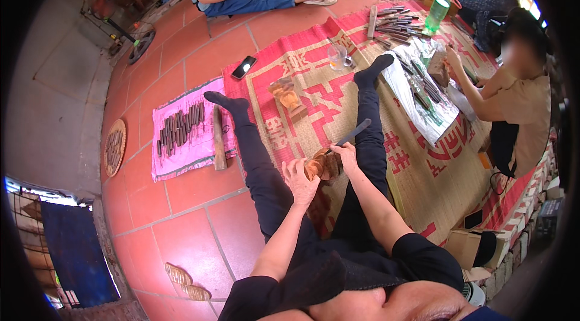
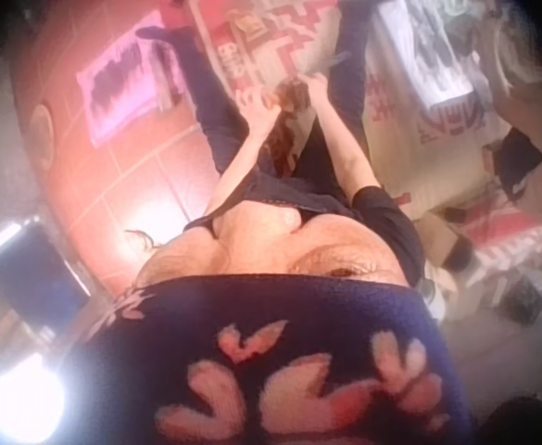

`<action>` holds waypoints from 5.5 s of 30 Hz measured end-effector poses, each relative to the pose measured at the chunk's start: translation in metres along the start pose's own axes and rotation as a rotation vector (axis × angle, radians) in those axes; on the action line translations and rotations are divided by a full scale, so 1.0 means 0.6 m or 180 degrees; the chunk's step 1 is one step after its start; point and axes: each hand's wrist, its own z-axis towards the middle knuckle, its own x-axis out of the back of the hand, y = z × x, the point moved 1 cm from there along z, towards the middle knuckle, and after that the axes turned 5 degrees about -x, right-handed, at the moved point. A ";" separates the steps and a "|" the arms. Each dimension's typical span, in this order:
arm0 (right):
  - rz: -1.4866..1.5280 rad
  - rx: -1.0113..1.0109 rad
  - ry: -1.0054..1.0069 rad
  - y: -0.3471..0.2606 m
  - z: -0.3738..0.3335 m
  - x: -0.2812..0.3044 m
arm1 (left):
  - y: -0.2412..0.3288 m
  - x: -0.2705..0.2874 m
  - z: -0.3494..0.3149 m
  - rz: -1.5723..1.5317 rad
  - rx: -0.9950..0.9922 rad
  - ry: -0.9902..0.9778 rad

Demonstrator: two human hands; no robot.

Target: The person sits on a mat and carves a small wooden object using a knife. They hold the wood in their left hand and carefully shape it with the knife in their right hand, rotating the piece as needed.

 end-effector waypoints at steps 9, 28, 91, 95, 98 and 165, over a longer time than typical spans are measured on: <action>-0.0517 0.0183 -0.0542 0.005 0.005 -0.009 | 0.001 0.001 0.002 0.0011 -0.0008 -0.0013; 0.0034 0.0138 -0.0114 0.016 0.027 -0.003 | 0.018 0.004 0.006 -0.0015 -0.0061 -0.0128; 0.0043 -0.0206 -0.0308 -0.003 0.013 -0.007 | 0.015 0.001 -0.008 0.0058 -0.0324 -0.0198; -0.0016 -0.0115 -0.0163 0.003 0.010 0.000 | 0.019 0.004 -0.007 0.0045 -0.0290 -0.0243; 0.0317 0.0073 0.0140 0.009 0.023 0.003 | 0.022 0.005 -0.003 0.0028 -0.0276 -0.0241; -0.0355 0.0090 -0.0596 0.005 -0.005 0.003 | -0.017 0.006 -0.009 -0.0084 0.0015 0.0110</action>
